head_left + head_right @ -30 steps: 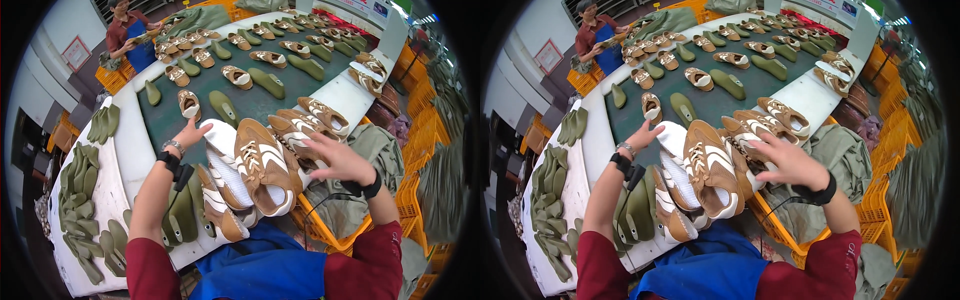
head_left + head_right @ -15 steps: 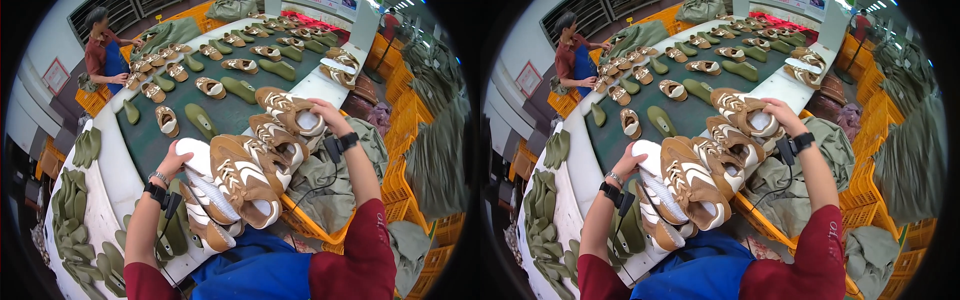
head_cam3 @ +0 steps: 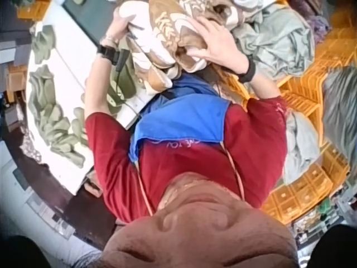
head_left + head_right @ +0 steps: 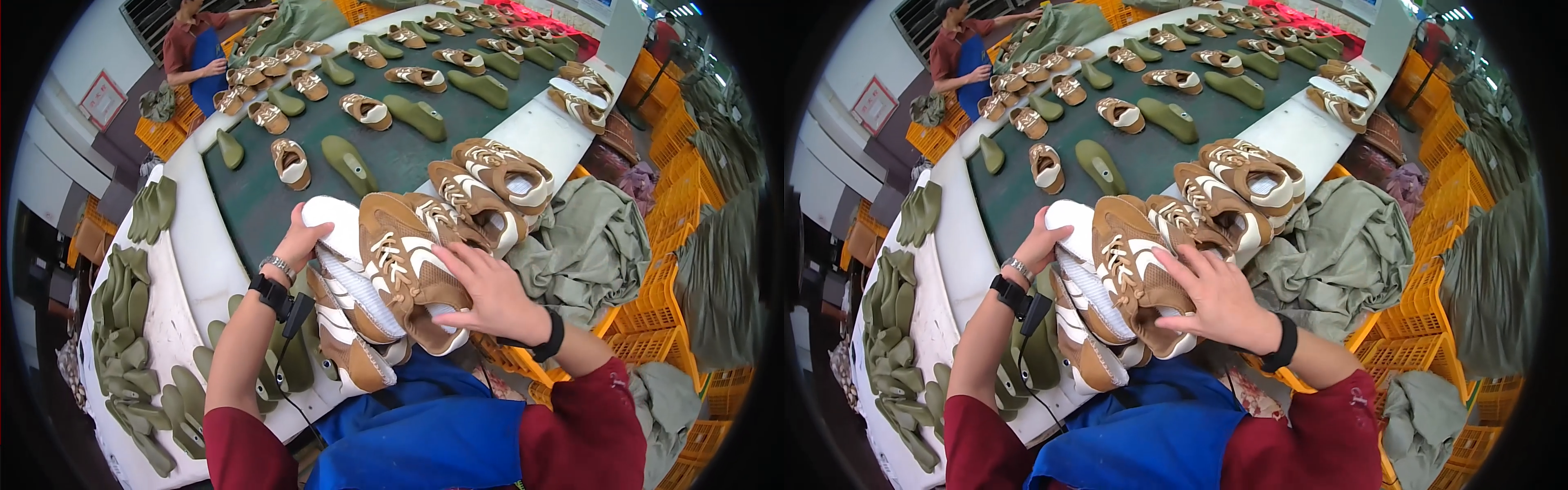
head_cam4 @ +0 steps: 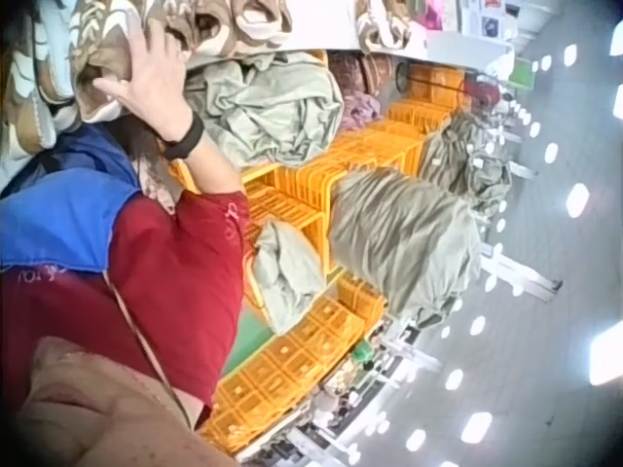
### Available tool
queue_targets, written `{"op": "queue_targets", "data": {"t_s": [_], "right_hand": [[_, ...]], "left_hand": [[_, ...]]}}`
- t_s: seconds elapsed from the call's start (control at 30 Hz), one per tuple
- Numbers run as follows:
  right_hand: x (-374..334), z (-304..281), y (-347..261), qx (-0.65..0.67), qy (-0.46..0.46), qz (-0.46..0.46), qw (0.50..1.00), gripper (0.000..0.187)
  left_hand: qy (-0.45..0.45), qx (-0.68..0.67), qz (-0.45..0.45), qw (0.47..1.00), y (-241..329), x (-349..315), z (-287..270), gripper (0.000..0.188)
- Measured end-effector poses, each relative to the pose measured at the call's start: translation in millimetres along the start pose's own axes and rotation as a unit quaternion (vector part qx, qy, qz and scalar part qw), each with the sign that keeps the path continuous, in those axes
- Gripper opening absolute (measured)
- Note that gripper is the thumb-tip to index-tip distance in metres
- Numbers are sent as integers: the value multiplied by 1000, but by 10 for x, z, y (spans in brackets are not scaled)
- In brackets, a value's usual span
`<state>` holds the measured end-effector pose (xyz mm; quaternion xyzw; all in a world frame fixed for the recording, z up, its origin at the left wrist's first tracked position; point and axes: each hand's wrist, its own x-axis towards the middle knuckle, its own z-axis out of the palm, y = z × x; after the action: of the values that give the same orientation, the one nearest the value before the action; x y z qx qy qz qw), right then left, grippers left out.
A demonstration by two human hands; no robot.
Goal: Organizing and stacking green shoe lasts and finished brown shoes onto a production table in a shoe factory.
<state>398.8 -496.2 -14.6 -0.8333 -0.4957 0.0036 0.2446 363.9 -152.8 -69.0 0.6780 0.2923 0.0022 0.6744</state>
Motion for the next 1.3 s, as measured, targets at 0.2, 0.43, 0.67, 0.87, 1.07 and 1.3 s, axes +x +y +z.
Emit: {"op": "queue_targets", "data": {"t_s": [0.2,0.43,0.67,0.87,1.07,1.3], "right_hand": [[183,96,326,329,3,92,940,73],[427,-423,552,731,68,169,658,45],[619,-917,750,482,40,51,874,48],[509,-136,759,-38,-104,-4,994,42],[474,75,854,-102,-69,-69,990,43],[502,-137,792,-14,-94,-94,991,47]], "left_hand": [[11,17,19,1000,193,-194,85,77],[8,-10,43,999,408,-316,69,76],[-86,-123,96,984,611,-341,-31,72],[-31,123,-22,992,37,-182,287,78],[-74,162,-70,982,275,-353,315,82],[-121,247,76,959,615,-1000,-13,61]]}}
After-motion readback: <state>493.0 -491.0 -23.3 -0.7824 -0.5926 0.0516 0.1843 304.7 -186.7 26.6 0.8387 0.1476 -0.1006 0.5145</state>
